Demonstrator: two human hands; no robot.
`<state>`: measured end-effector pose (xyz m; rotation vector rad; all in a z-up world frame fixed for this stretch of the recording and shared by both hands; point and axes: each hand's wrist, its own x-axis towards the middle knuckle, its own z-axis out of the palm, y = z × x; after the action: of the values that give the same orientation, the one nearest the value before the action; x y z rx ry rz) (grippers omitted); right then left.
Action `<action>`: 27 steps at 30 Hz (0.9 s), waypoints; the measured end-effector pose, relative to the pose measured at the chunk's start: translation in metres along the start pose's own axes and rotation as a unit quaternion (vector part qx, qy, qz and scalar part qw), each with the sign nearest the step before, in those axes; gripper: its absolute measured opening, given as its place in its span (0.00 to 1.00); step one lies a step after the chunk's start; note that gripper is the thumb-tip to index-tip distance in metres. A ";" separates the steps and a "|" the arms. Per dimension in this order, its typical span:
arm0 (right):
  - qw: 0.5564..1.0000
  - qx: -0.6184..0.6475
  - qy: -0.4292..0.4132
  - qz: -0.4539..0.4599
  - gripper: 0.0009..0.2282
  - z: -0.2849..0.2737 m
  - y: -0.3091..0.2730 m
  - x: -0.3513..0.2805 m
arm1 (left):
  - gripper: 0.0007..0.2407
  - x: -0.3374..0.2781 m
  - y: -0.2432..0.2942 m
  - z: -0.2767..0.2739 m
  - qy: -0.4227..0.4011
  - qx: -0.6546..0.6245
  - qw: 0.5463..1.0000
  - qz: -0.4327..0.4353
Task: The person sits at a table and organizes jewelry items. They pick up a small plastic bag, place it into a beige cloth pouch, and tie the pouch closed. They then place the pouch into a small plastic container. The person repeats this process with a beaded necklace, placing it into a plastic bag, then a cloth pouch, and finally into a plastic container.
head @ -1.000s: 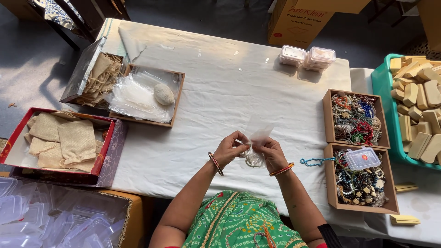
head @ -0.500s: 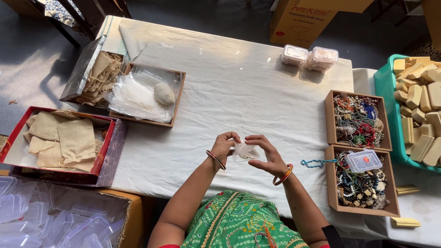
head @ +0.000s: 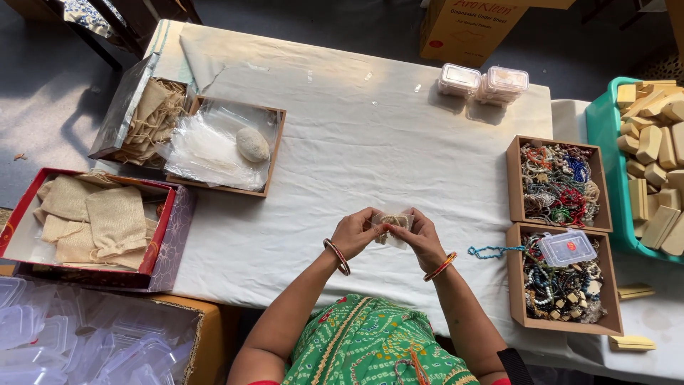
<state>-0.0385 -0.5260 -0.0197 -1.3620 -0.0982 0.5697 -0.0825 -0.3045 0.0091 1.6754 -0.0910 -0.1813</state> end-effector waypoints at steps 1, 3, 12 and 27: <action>1.000 0.001 0.001 0.000 0.11 0.011 -0.016 -0.004 | 0.19 0.002 -0.009 0.001 -0.001 0.001 1.000 0.000; 0.978 0.189 -0.017 0.091 0.16 0.033 -0.048 -0.011 | 0.16 0.009 -0.026 0.003 0.005 -0.087 0.996 -0.026; 0.980 -0.145 -0.139 -0.013 0.30 0.043 -0.064 0.011 | 0.08 -0.002 0.006 -0.017 0.035 0.123 0.990 0.052; 0.992 -0.018 0.112 0.050 0.15 -0.058 0.019 0.036 | 0.32 -0.165 -0.069 -0.354 0.489 0.459 0.630 -0.391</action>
<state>0.0093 -0.5601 -0.0597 -1.4641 0.1433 0.4980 -0.1873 0.0778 -0.0123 2.4957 1.6684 0.2131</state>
